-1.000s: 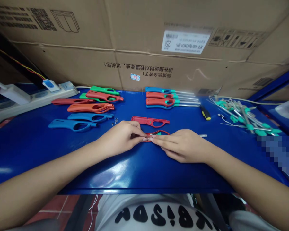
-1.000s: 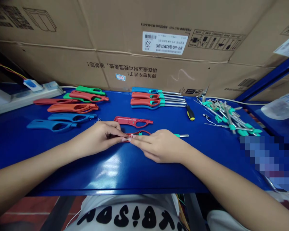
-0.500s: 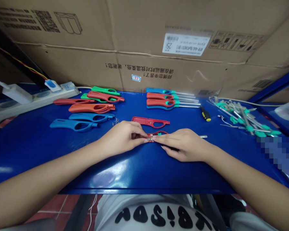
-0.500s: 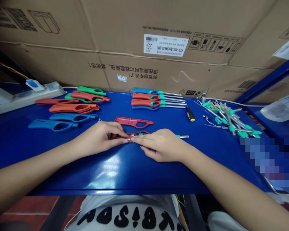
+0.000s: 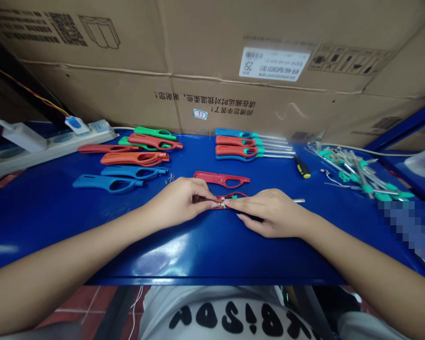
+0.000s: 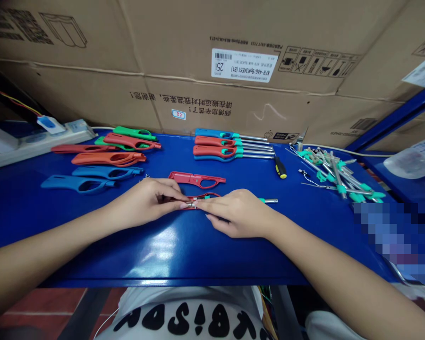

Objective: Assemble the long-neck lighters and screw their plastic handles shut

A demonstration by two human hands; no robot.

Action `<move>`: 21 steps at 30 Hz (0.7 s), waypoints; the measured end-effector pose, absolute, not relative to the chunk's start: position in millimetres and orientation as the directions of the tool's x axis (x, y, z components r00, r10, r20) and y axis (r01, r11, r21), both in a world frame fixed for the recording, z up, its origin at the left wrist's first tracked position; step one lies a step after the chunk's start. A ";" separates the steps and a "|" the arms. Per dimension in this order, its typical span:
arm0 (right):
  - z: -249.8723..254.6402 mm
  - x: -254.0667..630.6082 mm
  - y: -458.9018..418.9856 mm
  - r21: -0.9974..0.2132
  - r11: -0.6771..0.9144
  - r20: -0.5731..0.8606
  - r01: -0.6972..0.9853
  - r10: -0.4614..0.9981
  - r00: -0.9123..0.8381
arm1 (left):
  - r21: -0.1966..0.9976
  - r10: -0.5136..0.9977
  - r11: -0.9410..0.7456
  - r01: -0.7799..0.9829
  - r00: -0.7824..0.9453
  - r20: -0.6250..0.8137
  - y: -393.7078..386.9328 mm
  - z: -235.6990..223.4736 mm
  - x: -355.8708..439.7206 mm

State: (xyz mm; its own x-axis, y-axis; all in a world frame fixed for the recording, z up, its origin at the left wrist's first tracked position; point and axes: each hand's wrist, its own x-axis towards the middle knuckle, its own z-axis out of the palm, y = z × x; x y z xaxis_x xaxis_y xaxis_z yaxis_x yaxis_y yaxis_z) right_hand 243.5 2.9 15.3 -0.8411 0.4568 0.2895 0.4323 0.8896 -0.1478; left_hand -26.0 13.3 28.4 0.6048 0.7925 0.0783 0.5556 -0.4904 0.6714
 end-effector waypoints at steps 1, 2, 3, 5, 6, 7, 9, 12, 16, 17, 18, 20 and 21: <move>15.1 243.5 2.9 -0.142 0.890 0.288 0.433 0.456 -0.842 | 0.674 0.796 -0.482 0.560 0.601 0.070 13.7 28.2 -26.2; 15.1 243.6 2.9 -0.135 0.891 0.287 0.433 0.453 -0.844 | 0.678 0.799 -0.474 0.562 0.597 0.063 14.1 27.8 -26.4; 15.4 243.5 2.8 -0.126 0.894 0.290 0.430 0.448 -0.846 | 0.683 0.802 -0.466 0.562 0.594 0.058 14.5 27.2 -26.5; 16.5 243.4 2.9 -0.097 0.906 0.294 0.412 0.421 -0.858 | 0.692 0.808 -0.452 0.562 0.587 0.050 15.2 25.9 -26.6; 17.1 243.2 3.1 -0.082 0.914 0.292 0.396 0.402 -0.868 | 0.695 0.811 -0.446 0.563 0.583 0.048 15.2 25.3 -26.4; 17.8 243.1 3.2 -0.068 0.923 0.289 0.380 0.382 -0.878 | 0.698 0.813 -0.443 0.562 0.580 0.049 15.1 24.6 -26.1; 18.6 242.9 3.3 -0.053 0.933 0.280 0.357 0.357 -0.891 | 0.705 0.819 -0.436 0.559 0.572 0.053 14.2 23.3 -24.8; 18.1 243.0 3.3 -0.067 0.932 0.287 0.355 0.359 -0.888 | 0.708 0.830 -0.431 0.560 0.553 0.069 12.4 21.7 -22.4; 15.7 243.5 4.3 -0.175 0.907 0.355 0.383 0.421 -0.835 | 0.688 0.828 -0.456 0.565 0.553 0.095 11.0 21.1 -21.3; 15.2 243.6 5.0 -0.219 0.896 0.367 0.385 0.442 -0.819 | 0.682 0.824 -0.465 0.564 0.557 0.100 10.8 21.3 -21.5; 14.9 243.9 5.9 -0.262 0.886 0.373 0.383 0.459 -0.807 | 0.676 0.821 -0.473 0.565 0.561 0.105 10.6 21.5 -21.9; 14.6 244.5 7.9 -0.326 0.868 0.370 0.375 0.482 -0.794 | 0.666 0.815 -0.486 0.566 0.569 0.111 10.0 22.1 -22.8; 14.5 244.8 8.9 -0.346 0.861 0.367 0.373 0.490 -0.790 | 0.664 0.812 -0.490 0.565 0.572 0.113 9.7 22.4 -23.1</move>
